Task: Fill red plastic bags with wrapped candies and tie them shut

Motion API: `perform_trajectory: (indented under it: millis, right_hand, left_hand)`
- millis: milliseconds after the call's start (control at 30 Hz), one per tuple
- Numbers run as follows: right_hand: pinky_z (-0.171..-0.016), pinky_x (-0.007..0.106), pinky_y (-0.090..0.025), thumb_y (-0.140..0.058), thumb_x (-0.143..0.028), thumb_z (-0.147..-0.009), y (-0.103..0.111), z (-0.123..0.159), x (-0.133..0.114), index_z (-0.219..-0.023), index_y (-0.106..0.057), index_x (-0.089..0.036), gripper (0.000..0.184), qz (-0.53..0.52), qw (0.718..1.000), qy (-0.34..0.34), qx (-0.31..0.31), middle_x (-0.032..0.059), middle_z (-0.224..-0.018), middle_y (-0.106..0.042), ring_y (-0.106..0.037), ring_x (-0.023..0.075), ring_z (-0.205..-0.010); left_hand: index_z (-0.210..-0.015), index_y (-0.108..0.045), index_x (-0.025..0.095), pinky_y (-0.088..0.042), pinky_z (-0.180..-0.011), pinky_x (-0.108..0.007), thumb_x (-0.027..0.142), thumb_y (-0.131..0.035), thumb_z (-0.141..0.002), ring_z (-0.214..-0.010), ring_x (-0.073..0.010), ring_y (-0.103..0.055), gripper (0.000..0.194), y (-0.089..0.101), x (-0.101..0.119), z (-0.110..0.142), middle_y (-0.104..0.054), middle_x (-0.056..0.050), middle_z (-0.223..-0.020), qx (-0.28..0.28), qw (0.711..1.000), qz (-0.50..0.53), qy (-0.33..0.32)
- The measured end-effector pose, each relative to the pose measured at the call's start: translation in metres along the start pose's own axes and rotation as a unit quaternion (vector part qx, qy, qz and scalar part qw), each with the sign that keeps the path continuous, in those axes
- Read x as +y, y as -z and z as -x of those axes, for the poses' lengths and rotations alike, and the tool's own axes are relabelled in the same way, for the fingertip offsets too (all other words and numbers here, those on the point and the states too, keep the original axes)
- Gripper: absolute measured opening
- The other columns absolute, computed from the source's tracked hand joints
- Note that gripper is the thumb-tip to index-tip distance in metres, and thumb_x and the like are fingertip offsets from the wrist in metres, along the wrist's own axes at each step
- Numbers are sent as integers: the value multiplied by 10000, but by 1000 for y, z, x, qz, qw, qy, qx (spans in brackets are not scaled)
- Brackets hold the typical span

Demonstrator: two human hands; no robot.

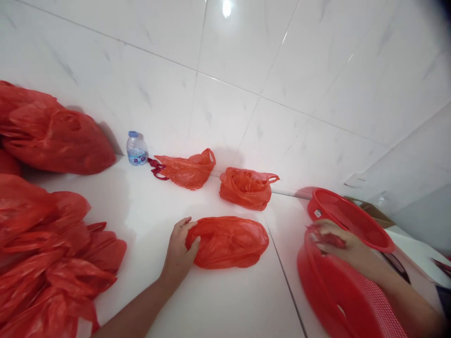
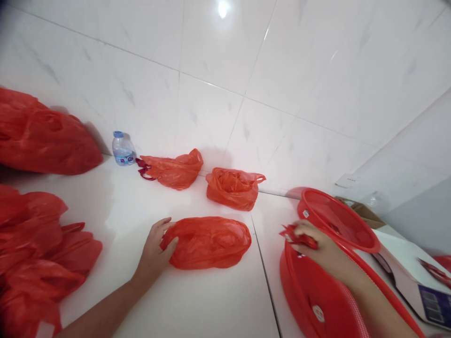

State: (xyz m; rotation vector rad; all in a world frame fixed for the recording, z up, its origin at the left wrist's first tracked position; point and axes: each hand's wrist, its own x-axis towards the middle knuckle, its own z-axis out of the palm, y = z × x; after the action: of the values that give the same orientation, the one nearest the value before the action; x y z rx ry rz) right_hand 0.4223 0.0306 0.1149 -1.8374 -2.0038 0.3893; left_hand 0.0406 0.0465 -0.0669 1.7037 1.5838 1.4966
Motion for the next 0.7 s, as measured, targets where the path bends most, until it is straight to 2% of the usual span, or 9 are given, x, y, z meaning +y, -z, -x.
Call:
perform_trajectory:
  millis: [67, 100, 167, 300, 467, 533, 600, 667, 700]
  right_hand:
    - [-783, 269, -493, -498, -341, -819, -19, -17, -34, -821, -565, -233, 128, -87, 989, 59, -100, 77, -1151, -511, -559, 212, -1008]
    - [-706, 273, -509, -537, -337, -791, -31, -26, -48, -785, -549, -222, 116, -105, 980, 83, -144, 61, -1095, -507, -573, 193, -906]
    - [-735, 280, -498, -591, -260, -739, -59, -43, -70, -752, -549, -207, 69, -96, 965, 153, -191, 32, -1033, -496, -557, 164, -863]
    - [-758, 254, -455, -624, -177, -714, -117, -65, -96, -832, -594, -219, 129, -25, 943, 251, -219, 6, -993, -495, -541, 123, -811]
    - [-739, 237, -425, -515, -168, -777, -170, -70, -103, -884, -631, -220, 166, 56, 941, 265, -202, 2, -980, -501, -532, 146, -867]
    - [-794, 277, -432, -561, -202, -751, -181, -71, -100, -1020, -625, -223, 277, 61, 941, 259, -207, 28, -1057, -500, -521, 203, -973]
    - [-870, 369, -428, -702, -273, -640, -183, -71, -96, -1193, -559, -250, 572, 72, 941, 243, -222, 74, -1210, -464, -469, 290, -1098]
    - [-946, 449, -391, -778, -310, -547, -174, -69, -94, -1312, -461, -288, 828, 77, 945, 226, -224, 100, -1346, -385, -384, 344, -1209]
    - [-981, 460, -366, -771, -312, -566, -165, -67, -93, -1337, -428, -302, 844, 72, 948, 223, -215, 93, -1389, -352, -348, 339, -1249]
  left_hand:
    - [-1164, -528, 228, -398, -998, -489, 272, -505, -835, -1197, -257, -439, 332, 0, -1, 0, -419, -89, -1299, -9, 1000, -2, -15]
    - [-1168, -535, 235, -405, -993, -483, 274, -506, -838, -1189, -253, -443, 334, 0, -2, 0, -413, -87, -1298, -14, 1000, -4, -23]
    - [-1171, -549, 252, -423, -977, -461, 272, -503, -843, -1160, -239, -459, 332, 0, -4, 0, -404, -79, -1299, -24, 999, -6, -35]
    - [-1134, -584, 267, -469, -918, -412, 253, -470, -861, -1070, -206, -512, 297, 0, -6, 0, -430, -69, -1272, -39, 998, 2, -42]
    - [-1127, -583, 249, -446, -959, -420, 256, -455, -869, -1107, -215, -508, 288, 0, -6, 0, -502, -67, -1200, -48, 998, 16, -33]
    - [-1168, -558, 246, -432, -981, -434, 257, -447, -870, -1117, -218, -506, 318, 0, -5, -1, -514, -68, -1196, -53, 998, 23, -33]
    - [-1191, -544, 248, -427, -989, -435, 250, -439, -870, -1126, -217, -502, 338, 1, -5, -1, -517, -68, -1201, -60, 997, 27, -32]
    - [-1179, -552, 248, -427, -989, -435, 241, -440, -866, -1125, -215, -502, 332, 1, -4, -1, -520, -66, -1198, -64, 997, 28, -32]
    - [-1164, -562, 246, -426, -988, -436, 237, -445, -863, -1123, -214, -503, 323, 1, -4, -1, -521, -66, -1194, -64, 997, 28, -31]
